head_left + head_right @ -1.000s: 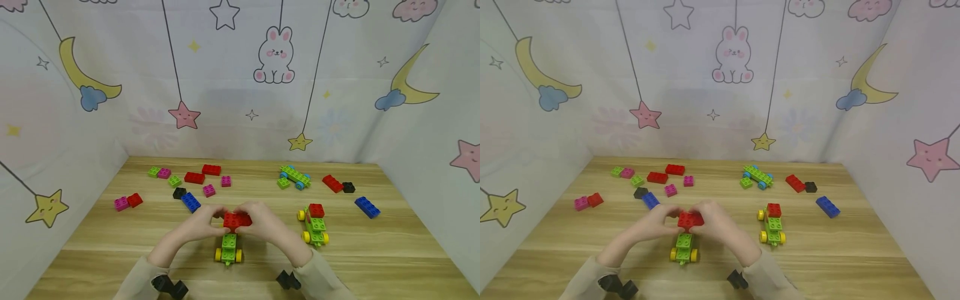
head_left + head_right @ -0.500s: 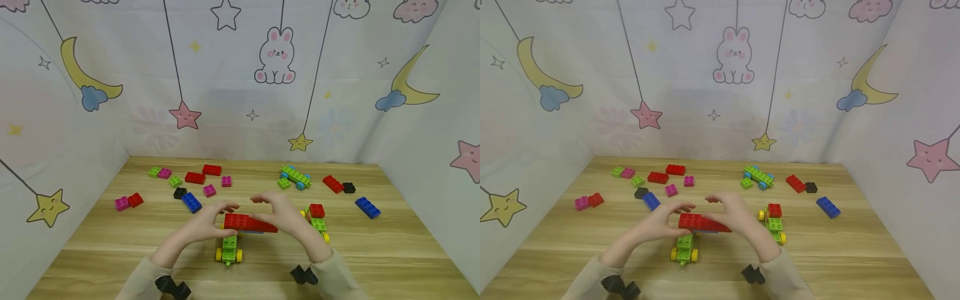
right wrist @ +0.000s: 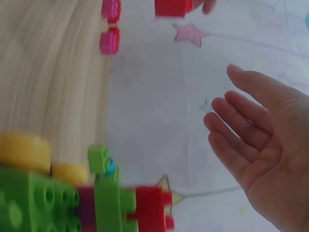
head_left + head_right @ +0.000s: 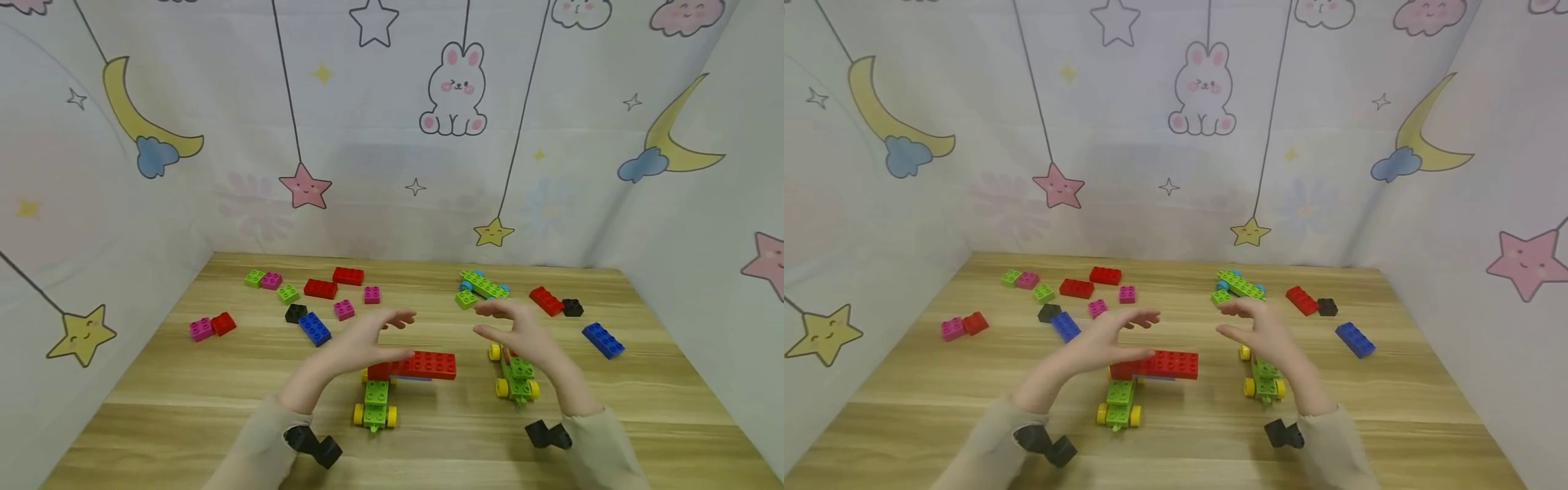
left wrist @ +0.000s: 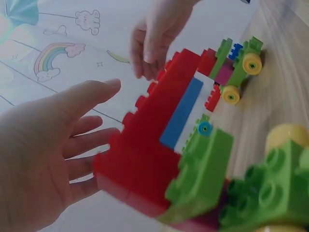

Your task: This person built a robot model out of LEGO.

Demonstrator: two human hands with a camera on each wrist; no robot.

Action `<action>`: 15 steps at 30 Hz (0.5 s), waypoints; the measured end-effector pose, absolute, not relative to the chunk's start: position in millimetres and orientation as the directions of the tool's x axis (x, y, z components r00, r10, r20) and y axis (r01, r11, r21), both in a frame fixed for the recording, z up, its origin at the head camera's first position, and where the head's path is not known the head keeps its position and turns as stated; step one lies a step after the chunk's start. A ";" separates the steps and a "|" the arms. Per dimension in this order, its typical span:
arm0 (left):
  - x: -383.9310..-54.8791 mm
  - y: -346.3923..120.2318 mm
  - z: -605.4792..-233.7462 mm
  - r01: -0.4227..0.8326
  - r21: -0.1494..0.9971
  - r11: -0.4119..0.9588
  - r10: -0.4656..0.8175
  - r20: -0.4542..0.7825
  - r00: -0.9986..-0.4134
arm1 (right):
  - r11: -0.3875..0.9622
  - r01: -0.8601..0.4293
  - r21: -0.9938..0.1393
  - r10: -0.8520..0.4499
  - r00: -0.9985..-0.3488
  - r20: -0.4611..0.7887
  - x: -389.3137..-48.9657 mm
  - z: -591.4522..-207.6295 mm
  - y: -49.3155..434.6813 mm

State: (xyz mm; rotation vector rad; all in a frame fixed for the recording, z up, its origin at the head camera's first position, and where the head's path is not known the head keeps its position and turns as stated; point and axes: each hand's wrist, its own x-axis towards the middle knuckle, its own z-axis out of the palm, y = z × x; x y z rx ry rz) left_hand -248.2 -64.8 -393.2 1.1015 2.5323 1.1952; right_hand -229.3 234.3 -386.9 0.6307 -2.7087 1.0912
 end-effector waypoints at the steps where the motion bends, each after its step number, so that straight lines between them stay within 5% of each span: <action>1: -248.4 -60.9 -392.0 0.564 0.716 0.411 0.669 0.184 -0.720 | 0.647 -0.430 -0.630 -0.316 -0.903 0.291 -229.9 -387.3 240.3; 15: -245.3 -30.2 -388.1 0.602 0.649 0.465 0.715 0.126 -0.688 | 0.660 -0.358 -0.660 -0.326 -0.929 0.177 -242.0 -399.0 297.3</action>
